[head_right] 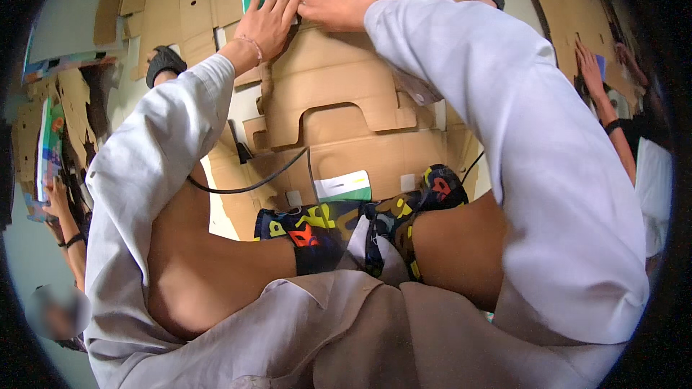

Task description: The person is folding and assembling fruit-branded cardboard boxes on the floor.

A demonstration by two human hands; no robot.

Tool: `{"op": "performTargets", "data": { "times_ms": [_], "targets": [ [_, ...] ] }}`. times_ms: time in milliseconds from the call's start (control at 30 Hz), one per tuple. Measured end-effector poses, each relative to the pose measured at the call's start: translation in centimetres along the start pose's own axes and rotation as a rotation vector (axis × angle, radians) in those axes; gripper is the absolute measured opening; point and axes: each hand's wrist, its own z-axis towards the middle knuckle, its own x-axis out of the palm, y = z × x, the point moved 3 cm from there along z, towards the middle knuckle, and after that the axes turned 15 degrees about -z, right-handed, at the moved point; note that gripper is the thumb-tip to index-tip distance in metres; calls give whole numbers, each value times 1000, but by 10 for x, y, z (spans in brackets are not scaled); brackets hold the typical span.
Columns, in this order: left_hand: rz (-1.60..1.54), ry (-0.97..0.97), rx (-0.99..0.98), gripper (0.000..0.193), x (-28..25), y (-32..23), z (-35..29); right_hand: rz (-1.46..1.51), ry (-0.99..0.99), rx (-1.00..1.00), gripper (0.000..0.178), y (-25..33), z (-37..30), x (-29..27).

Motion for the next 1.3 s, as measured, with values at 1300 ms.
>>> {"op": "performTargets", "data": {
  "times_ms": [1300],
  "targets": [
    [-152,127,-162,70,-11,16,-24,54,163,203,42,-75,-128,-12]
  ]
}}
